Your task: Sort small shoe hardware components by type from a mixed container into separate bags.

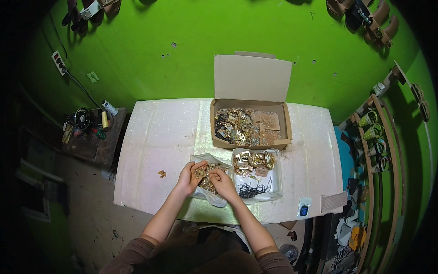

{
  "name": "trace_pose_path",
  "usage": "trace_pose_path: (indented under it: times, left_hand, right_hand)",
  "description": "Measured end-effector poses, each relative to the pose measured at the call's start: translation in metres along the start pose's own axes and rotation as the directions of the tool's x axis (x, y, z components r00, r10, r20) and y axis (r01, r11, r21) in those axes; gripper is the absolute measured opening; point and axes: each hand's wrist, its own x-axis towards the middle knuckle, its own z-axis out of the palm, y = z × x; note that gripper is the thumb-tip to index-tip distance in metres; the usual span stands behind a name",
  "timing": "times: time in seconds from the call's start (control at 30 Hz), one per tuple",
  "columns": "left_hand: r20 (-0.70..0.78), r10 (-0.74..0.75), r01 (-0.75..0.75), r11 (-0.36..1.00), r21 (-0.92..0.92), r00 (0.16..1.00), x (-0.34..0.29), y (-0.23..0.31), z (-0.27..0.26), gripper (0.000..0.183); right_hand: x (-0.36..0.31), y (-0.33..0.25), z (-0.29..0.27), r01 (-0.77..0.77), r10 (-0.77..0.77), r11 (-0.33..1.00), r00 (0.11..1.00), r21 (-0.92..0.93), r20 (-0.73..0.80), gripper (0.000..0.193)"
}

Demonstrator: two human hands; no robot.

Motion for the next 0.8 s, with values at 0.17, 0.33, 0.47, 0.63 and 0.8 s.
trace_pose_path:
  times: [0.17,0.33,0.47,0.63,0.8]
  left_hand:
    - [0.001,0.03,-0.03,0.993,0.118,1.0,-0.004,-0.003,0.001,0.044]
    - [-0.006,0.015,-0.014,0.998,0.069,1.0,-0.004,-0.003,-0.003,0.043]
    - [0.057,0.007,-0.015,0.991,0.137,0.998,-0.007,-0.002,0.0,0.042]
    - [0.072,-0.01,-0.004,0.983,0.182,0.997,-0.017,-0.001,0.008,0.042]
    - [0.029,-0.022,0.017,0.988,0.157,0.999,-0.028,-0.004,0.029,0.037]
  right_hand:
    - [-0.003,0.004,-0.005,-0.084,0.082,0.994,0.996,0.064,0.027,0.021]
    - [-0.003,0.015,-0.008,-0.1,0.1,0.991,0.995,0.083,0.008,0.021]
    - [-0.006,0.017,-0.003,-0.098,0.101,0.988,0.995,0.115,-0.014,0.023]
    - [-0.009,0.012,-0.001,-0.118,0.122,0.982,0.992,0.145,-0.019,0.023]
    - [-0.013,0.022,-0.014,-0.17,0.154,0.969,0.983,0.179,0.096,0.023]
